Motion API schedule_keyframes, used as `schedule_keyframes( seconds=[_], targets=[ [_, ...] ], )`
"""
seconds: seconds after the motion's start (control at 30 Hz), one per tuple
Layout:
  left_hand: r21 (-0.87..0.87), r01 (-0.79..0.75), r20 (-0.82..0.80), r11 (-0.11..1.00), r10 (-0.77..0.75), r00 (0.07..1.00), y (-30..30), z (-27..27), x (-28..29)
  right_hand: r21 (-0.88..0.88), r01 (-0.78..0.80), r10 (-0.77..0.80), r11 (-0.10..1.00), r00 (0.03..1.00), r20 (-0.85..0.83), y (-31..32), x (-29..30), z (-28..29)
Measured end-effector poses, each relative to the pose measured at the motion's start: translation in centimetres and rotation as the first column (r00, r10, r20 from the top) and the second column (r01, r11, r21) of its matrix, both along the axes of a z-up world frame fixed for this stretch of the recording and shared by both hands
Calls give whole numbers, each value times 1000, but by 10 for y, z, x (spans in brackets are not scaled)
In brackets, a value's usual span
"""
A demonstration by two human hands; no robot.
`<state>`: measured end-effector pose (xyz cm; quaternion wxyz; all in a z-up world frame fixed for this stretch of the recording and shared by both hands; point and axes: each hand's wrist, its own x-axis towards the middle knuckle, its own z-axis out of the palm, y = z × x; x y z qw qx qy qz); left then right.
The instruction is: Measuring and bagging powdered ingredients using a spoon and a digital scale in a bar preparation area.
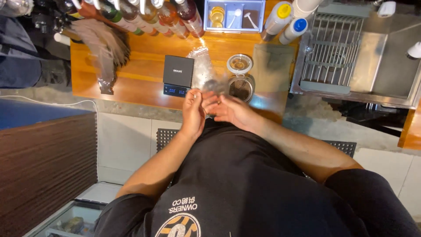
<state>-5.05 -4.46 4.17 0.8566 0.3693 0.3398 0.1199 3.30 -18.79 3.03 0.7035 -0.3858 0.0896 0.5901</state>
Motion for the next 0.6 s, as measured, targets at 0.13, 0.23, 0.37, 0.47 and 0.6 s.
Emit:
schedule_keyframes(
  seconds=[0.13,0.23,0.37,0.47,0.6],
  targets=[
    [-11,83,-94,997,-83,992,0,-19,-22,-89,230,-210,969,959,189,-4,13,-12],
    [57,322,-236,945,-301,924,8,-40,-35,-174,259,-117,950,813,570,-17,25,-30],
    [162,361,-170,918,-334,927,13,-22,-17,-235,221,61,946,592,803,-27,30,-15],
    [321,456,-39,830,-470,882,12,-3,9,-336,177,227,925,451,863,-28,24,3],
    [553,525,-129,647,-556,821,9,8,41,-380,175,310,908,326,893,-31,20,10]
  ],
)
